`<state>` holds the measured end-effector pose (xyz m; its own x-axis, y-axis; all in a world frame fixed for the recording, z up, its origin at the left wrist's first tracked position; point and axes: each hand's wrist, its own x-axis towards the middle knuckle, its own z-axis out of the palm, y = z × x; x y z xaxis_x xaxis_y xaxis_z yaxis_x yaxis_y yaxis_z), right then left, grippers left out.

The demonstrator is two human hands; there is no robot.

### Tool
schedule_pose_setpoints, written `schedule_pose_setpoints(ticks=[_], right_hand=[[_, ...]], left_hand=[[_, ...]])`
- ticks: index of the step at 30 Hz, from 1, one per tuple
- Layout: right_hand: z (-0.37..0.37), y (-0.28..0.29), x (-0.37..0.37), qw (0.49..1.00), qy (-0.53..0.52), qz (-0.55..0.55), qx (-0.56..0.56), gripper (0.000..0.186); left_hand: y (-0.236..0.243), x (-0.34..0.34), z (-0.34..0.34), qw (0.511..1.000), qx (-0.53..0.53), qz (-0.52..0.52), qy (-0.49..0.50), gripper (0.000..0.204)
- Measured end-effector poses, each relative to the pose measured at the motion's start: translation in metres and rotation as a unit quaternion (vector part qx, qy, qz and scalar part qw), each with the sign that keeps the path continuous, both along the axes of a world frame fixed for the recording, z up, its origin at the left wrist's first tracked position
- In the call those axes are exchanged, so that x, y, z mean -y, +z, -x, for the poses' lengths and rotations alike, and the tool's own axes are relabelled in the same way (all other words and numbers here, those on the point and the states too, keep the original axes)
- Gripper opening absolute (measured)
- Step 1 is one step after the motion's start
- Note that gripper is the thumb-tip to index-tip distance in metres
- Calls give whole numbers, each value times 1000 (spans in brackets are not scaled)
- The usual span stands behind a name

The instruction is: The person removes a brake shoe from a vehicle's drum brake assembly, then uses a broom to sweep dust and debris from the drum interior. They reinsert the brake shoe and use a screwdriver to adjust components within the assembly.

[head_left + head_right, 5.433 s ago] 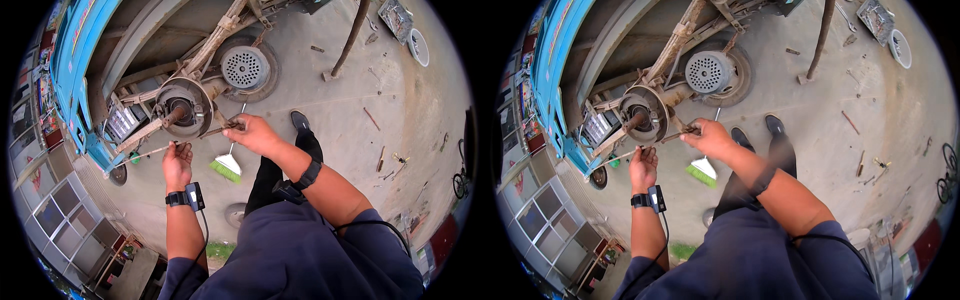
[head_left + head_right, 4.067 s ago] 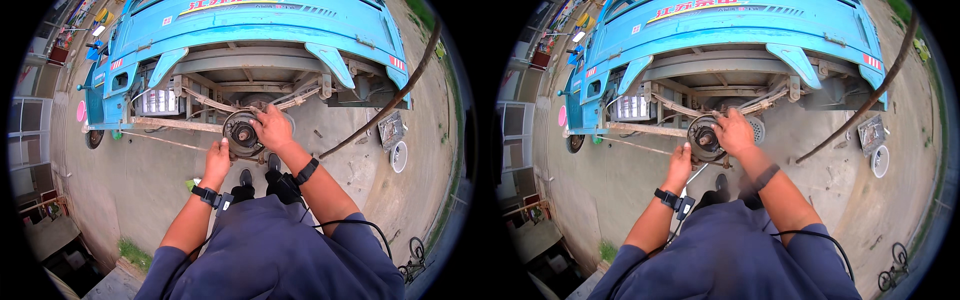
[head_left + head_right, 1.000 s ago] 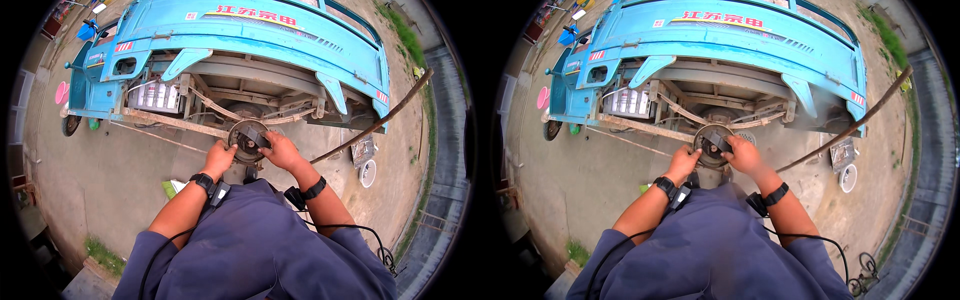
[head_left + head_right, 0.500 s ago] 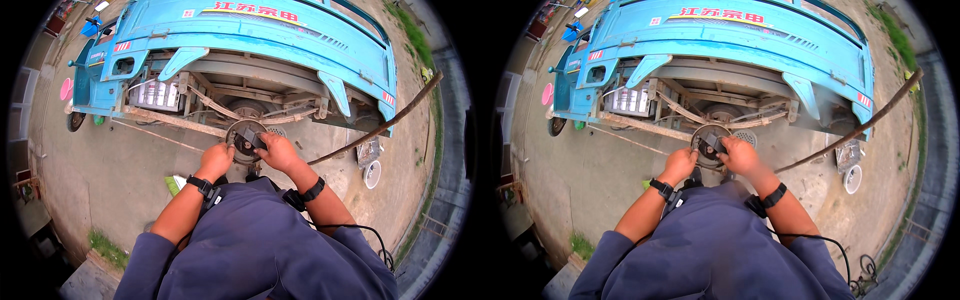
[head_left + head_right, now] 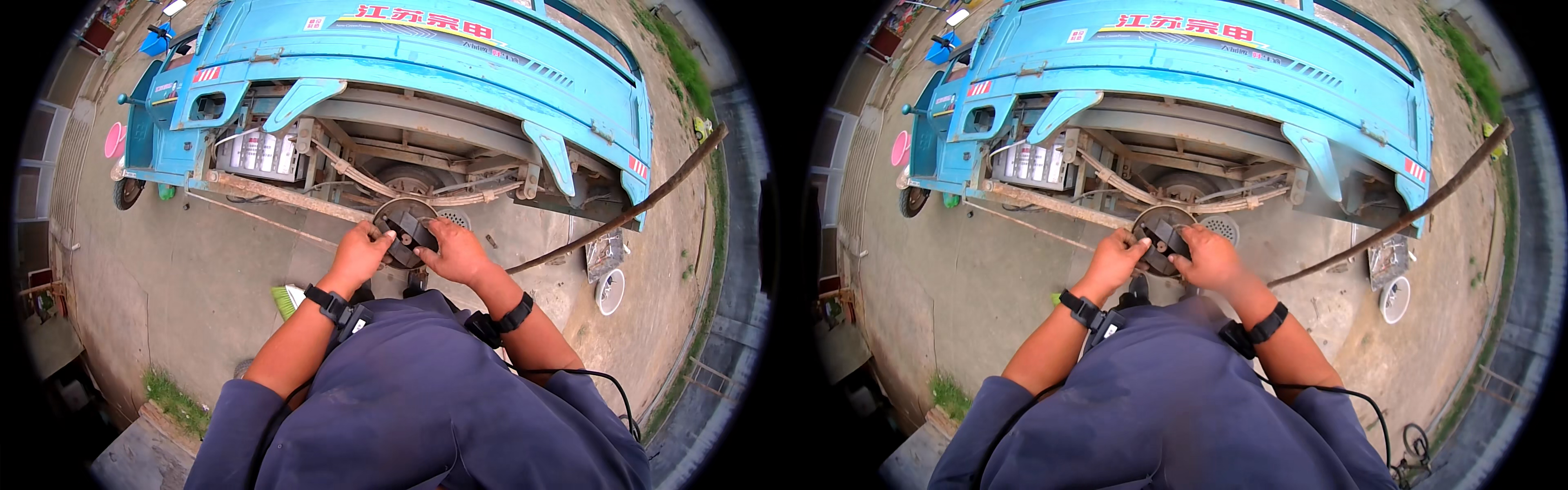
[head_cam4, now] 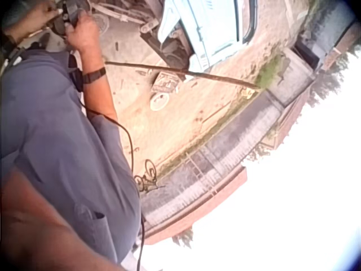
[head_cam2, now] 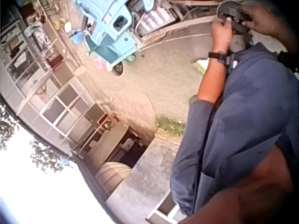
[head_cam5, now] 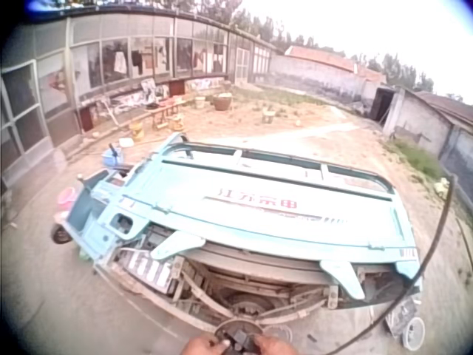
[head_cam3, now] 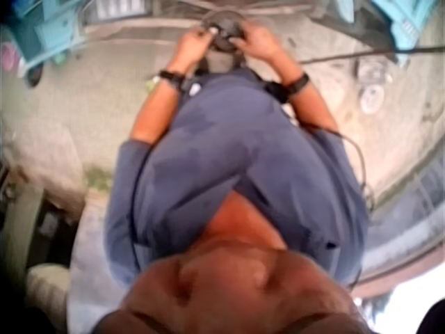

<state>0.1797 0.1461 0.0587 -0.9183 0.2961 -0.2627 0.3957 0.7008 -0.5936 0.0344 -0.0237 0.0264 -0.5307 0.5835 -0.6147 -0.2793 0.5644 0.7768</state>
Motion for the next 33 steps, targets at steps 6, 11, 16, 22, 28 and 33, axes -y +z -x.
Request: schedule_pose_setpoints(ticks=[6,11,16,22,28,33], right_hand=[[2,-6,-1,1000,-14,10,9,50],[4,-10,-1,1000,-23,3,-17,38],[10,1,-2,998,-46,15,-36,36],[12,17,-6,998,-30,11,-50,36],[9,46,-7,992,-78,94,-26,37],[4,63,-9,966,-112,231,-5,36]], left_hand=[[-3,1,-7,970,180,-59,154,34],[-4,7,-7,953,232,-68,181,48],[4,9,-7,943,254,-106,188,55],[18,12,-7,950,242,-124,157,56],[27,23,-2,959,225,-132,113,50],[39,37,1,953,230,-172,92,44]])
